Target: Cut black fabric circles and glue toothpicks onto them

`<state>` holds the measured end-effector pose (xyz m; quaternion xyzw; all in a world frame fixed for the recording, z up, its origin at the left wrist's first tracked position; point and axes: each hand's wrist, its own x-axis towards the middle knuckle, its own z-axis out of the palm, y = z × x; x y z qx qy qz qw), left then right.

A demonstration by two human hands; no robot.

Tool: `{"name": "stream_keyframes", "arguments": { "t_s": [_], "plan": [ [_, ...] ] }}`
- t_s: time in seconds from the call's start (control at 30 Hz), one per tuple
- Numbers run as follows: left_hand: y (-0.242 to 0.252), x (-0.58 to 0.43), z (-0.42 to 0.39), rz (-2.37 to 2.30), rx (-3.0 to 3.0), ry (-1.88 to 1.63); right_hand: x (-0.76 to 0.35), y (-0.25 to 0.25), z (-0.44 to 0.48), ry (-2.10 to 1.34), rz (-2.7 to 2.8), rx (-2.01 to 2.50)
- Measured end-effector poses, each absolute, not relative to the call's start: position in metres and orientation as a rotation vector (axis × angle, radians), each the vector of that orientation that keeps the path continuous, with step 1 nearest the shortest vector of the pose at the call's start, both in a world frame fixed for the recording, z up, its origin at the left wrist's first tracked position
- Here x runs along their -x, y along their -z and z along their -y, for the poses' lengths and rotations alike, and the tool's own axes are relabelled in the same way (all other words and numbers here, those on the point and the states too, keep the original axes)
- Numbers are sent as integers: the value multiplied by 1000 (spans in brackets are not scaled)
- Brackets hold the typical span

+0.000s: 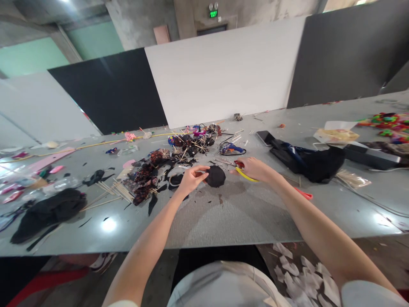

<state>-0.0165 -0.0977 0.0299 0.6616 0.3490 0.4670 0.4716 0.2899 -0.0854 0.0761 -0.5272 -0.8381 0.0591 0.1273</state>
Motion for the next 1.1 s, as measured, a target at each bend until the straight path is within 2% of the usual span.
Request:
{"name": "stream_keyframes", "arguments": {
  "t_s": [1.1],
  "plan": [
    [-33, 18, 100, -868, -1547, -1077, -293, -76, 89, -173, 2652, 1435]
  ]
}}
